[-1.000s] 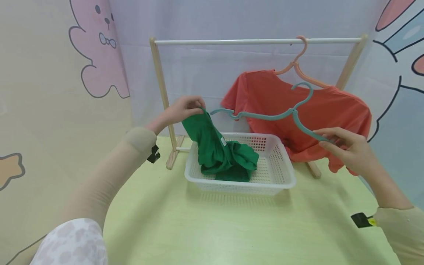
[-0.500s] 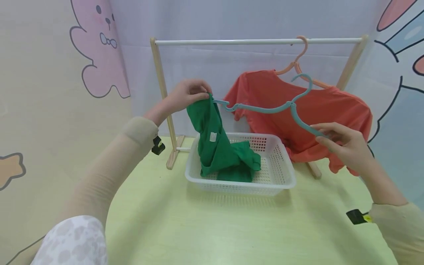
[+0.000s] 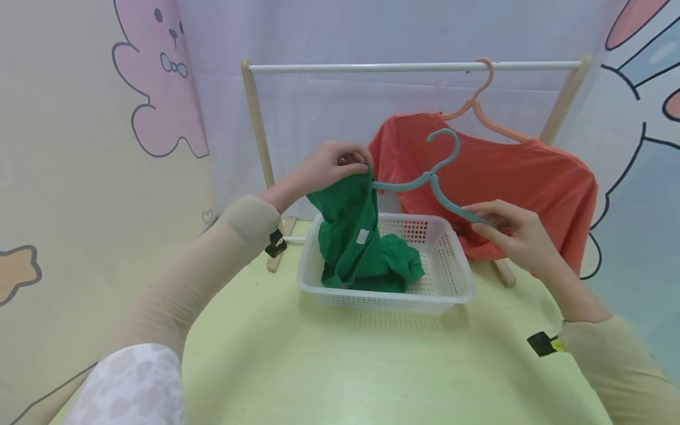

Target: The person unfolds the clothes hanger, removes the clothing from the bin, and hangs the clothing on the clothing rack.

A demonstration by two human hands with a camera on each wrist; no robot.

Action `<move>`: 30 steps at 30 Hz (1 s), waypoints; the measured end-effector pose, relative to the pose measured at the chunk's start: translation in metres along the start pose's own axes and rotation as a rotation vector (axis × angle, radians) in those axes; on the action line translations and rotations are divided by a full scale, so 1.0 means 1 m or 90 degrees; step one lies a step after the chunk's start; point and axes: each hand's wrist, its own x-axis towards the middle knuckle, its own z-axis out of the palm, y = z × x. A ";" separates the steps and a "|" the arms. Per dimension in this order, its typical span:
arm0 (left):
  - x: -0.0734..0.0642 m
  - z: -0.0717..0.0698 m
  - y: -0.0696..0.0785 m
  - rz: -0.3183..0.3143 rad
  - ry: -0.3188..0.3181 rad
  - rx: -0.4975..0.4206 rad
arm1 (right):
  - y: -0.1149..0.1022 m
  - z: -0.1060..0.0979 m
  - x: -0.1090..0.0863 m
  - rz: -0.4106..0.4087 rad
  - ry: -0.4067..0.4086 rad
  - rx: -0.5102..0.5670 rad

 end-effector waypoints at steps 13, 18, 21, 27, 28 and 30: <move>0.009 0.015 0.011 0.026 0.060 -0.040 | -0.004 0.013 0.006 0.004 -0.004 0.009; 0.010 0.018 0.012 0.046 0.045 -0.030 | -0.004 0.014 0.007 0.004 0.017 -0.003; 0.008 0.019 0.011 0.041 0.016 -0.027 | -0.005 0.013 0.006 0.006 0.030 -0.006; 0.006 0.014 0.011 0.037 -0.037 0.016 | -0.008 0.011 0.005 -0.005 0.053 -0.019; 0.005 0.012 0.011 0.036 -0.043 0.026 | -0.008 0.011 0.005 -0.007 0.055 -0.021; 0.004 0.008 0.009 0.031 -0.050 0.043 | -0.008 0.009 0.005 -0.010 0.059 -0.028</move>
